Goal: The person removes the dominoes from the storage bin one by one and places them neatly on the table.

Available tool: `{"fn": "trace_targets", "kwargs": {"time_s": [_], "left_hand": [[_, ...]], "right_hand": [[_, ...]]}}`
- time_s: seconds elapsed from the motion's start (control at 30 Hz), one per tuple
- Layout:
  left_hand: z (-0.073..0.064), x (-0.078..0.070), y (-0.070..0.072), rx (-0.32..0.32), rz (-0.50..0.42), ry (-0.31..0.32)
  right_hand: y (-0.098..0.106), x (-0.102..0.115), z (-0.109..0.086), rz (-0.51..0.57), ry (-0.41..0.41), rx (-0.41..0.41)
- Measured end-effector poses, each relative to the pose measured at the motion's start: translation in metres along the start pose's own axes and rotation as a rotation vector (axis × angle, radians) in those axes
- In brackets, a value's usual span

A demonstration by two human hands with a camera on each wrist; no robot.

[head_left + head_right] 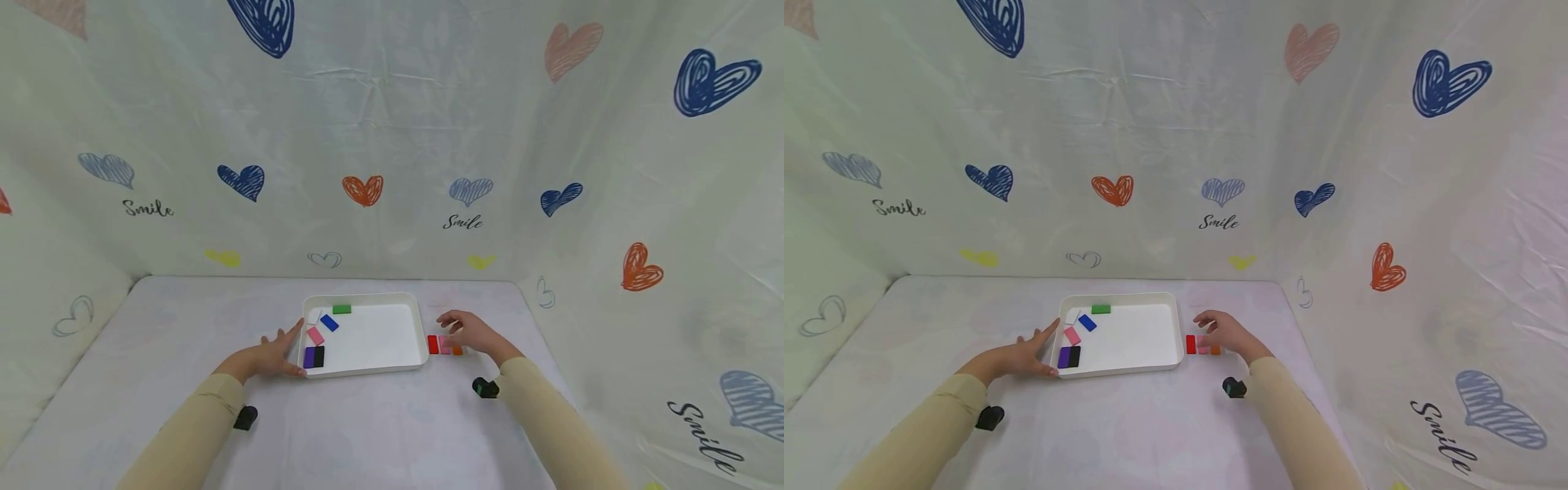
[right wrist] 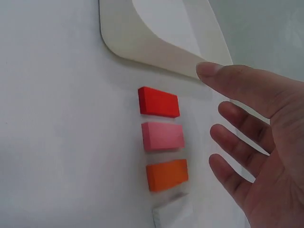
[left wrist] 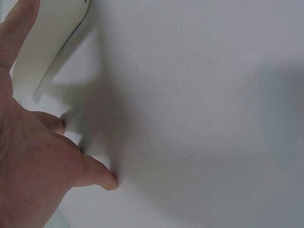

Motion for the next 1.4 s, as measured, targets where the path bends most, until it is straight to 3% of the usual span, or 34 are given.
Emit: {"fn": "trace_targets", "kwargs": {"time_s": [0.17,0.4,0.67,1.1,1.4], "left_hand": [[0.0,-0.002,0.001,-0.003,0.005,-0.002],[0.0,-0.001,0.001,-0.005,0.008,-0.011],[-0.002,-0.002,0.001,-0.003,0.002,-0.021],[-0.003,-0.004,0.002,-0.008,-0.012,-0.021],[-0.004,-0.005,0.002,-0.006,-0.029,-0.034]], "right_hand": [[-0.012,0.013,0.005,0.008,0.017,0.015],[-0.029,0.041,0.008,0.019,0.129,0.076],[-0.059,0.061,0.013,0.032,0.185,0.13],[-0.109,0.093,0.018,0.05,0.2,0.204],[-0.136,0.106,0.026,-0.005,0.165,0.224]]}}
Point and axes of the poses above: each hand's wrist, its own z-axis towards the middle knuckle, its own y-axis out of the back of the hand, x = y × z, the point moved 9 cm from there along z, towards the middle knuckle, and after that the axes turned 4 degrees about z, right-handed, at the moved point
